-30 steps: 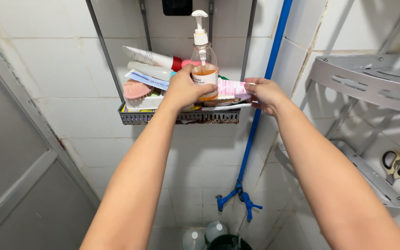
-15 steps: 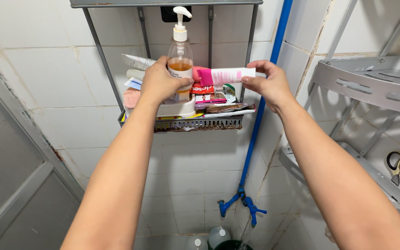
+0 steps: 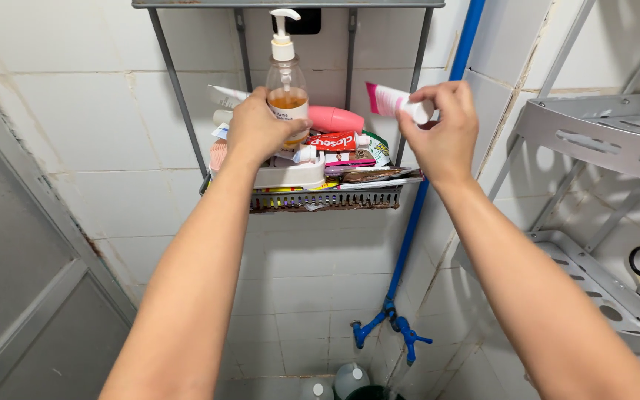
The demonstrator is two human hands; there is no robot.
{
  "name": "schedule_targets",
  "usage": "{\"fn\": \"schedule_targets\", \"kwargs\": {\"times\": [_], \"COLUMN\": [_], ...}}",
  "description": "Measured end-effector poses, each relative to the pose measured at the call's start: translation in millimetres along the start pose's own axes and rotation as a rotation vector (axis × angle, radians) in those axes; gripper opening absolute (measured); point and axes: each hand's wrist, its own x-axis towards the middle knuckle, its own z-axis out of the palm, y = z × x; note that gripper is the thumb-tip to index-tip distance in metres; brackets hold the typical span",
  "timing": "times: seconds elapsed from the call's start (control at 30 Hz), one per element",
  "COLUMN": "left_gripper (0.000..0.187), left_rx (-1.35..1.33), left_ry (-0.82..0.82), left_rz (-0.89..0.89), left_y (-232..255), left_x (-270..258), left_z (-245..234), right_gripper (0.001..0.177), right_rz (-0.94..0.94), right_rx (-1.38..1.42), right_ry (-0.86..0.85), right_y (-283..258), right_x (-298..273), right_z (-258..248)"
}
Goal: Organizing various toiletries, soap, and containers on bathroom corner shelves.
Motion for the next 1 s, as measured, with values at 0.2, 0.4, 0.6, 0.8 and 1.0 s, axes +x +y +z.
{"fn": "schedule_targets", "kwargs": {"times": [0.2,0.4,0.6,0.8,1.0], "left_gripper": [0.066,0.068,0.066,0.066,0.066], "left_rx": [-0.055,-0.112,-0.052,0.062,0.026], "left_ry": [-0.015,-0.054,-0.055,-0.083,-0.213], "left_rz": [0.085,0.093,0.192,0.156,0.198], "left_y": [-1,-6,-7,7,4], "left_x": [1,7,12,11,13], "left_z": [12,20,5,-17,-4], "right_gripper": [0.030,0.027,0.019,0.025,0.043], "right_rz": [-0.073,0.126,0.352,0.313,0.276], "right_rx": [-0.315,-0.228,-0.076,0.036,0.028], "right_ry": [-0.297,-0.639,-0.576,-0.528,-0.630], "right_y": [8,14,30,13,0], "right_x": [-15,-20,-13,5,9], "right_z": [13,13,11,18,45]}}
